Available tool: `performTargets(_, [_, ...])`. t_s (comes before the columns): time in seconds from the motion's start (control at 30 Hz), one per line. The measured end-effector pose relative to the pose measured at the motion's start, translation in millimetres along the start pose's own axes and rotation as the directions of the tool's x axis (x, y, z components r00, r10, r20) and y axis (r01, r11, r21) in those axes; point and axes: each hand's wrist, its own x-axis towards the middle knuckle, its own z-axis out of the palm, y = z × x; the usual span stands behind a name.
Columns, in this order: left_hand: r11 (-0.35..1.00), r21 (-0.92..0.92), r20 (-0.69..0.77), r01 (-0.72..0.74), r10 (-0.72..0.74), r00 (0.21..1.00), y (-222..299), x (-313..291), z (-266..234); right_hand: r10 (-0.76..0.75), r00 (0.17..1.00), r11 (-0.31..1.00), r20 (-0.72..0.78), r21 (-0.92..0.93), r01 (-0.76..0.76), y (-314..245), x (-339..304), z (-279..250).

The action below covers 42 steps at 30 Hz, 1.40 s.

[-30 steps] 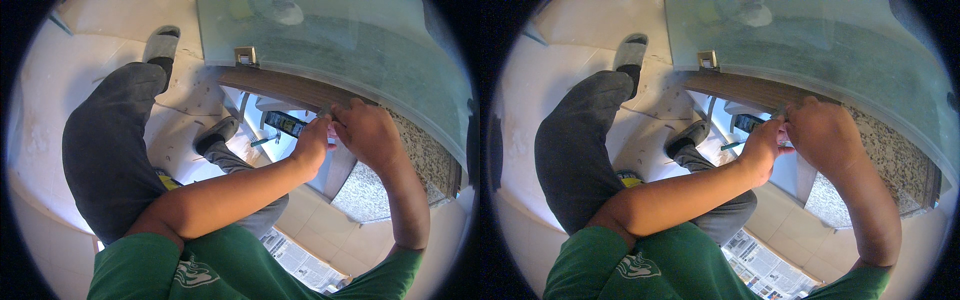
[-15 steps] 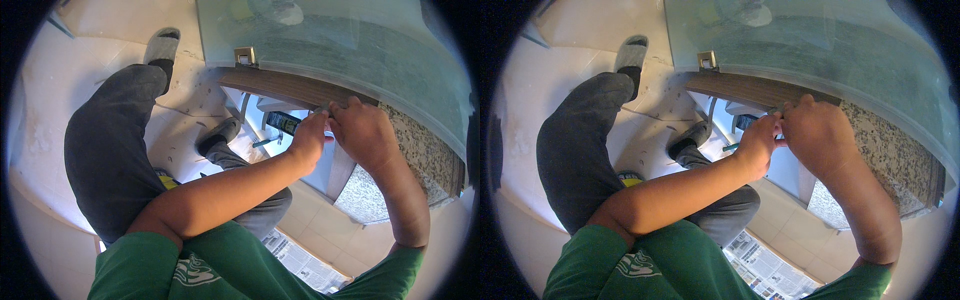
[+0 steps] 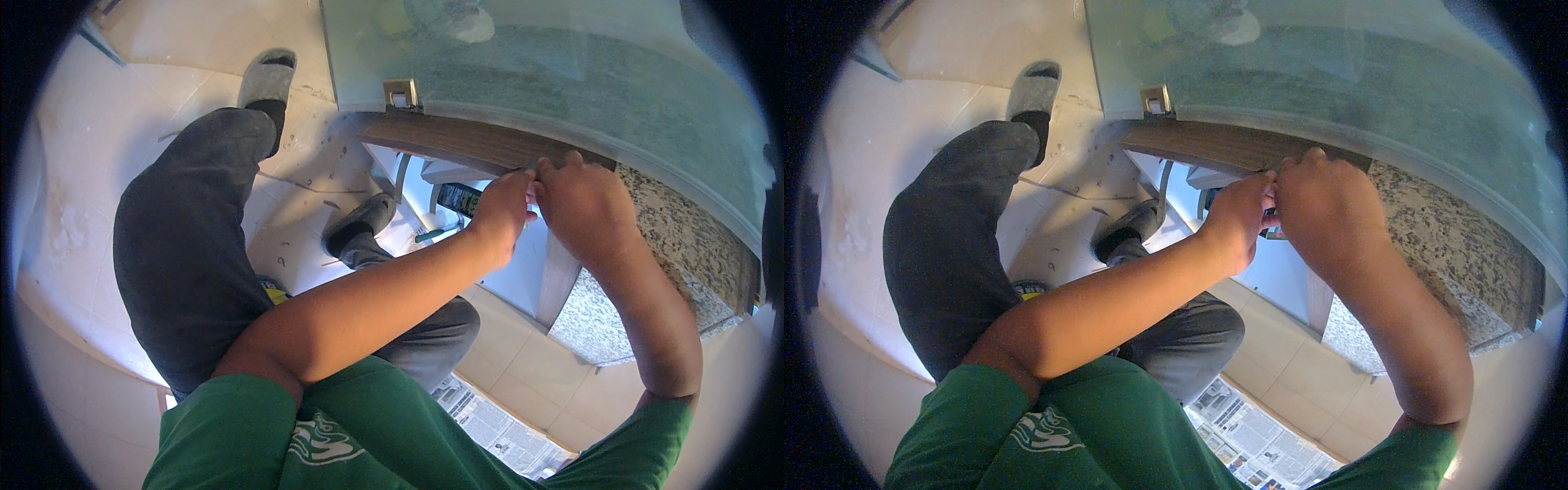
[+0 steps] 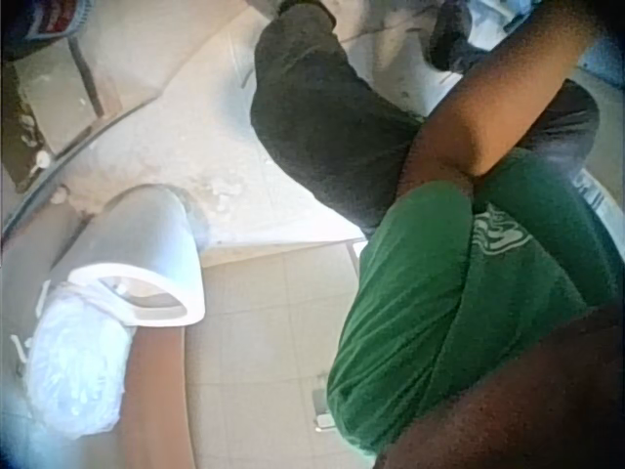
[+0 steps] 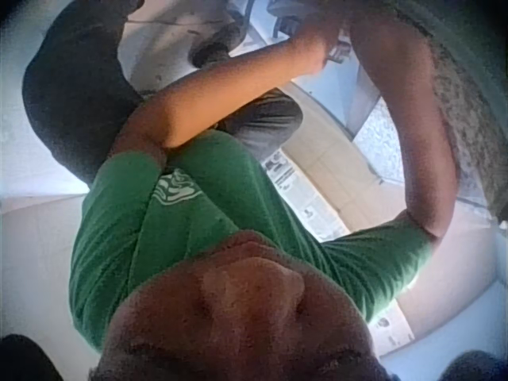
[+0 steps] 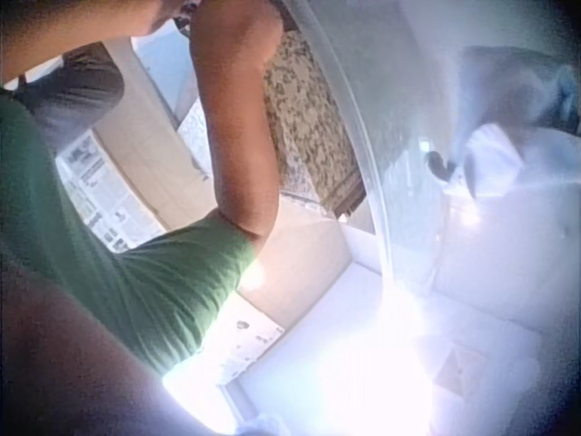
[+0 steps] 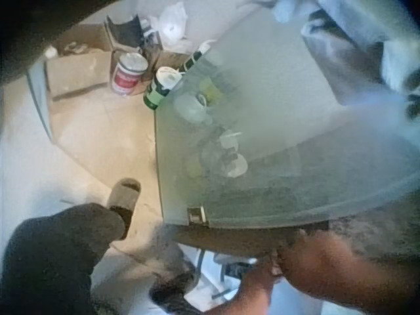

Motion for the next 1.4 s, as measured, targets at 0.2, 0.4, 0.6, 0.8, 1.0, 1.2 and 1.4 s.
performTargets(0.2, [1.0, -0.007, -0.056, 0.03, -0.03, 0.998, -3, -7, 8, -0.043, 0.998, 0.998, -0.047, 0.053, 0.045, 7, -2, -1])
performTargets(0.4, [0.998, -0.045, -0.08, 0.033, -0.036, 0.996, -13, -29, 18, -0.048, 0.997, 0.999, 0.053, 0.01, 0.048, 1, -14, -19])
performTargets(0.6, [0.994, -0.105, -0.1, 0.04, -0.05, 0.994, -10, -27, 16, -0.068, 0.997, 0.998, 0.032, 0.018, 0.067, 1, -12, -19])
performTargets(0.8, [0.99, -0.119, -0.079, 0.077, -0.086, 0.993, -3, -27, 15, -0.085, 0.995, 0.996, 0.052, 0.018, 0.084, 0, -3, -16])
performTargets(1.0, [0.99, -0.127, -0.052, 0.064, -0.071, 0.996, -5, -32, 24, -0.059, 0.996, 0.998, 0.071, 0.006, 0.059, 5, -13, -28])
performTargets(1.2, [0.987, -0.138, -0.071, 0.083, -0.094, 0.993, -5, -30, 23, -0.065, 0.997, 0.998, 0.049, 0.026, 0.064, 6, -12, -27])
performTargets(1.4, [0.989, -0.133, -0.046, 0.071, -0.078, 0.996, -4, -23, 19, -0.067, 0.997, 0.998, 0.028, 0.01, 0.067, 6, -9, -20])
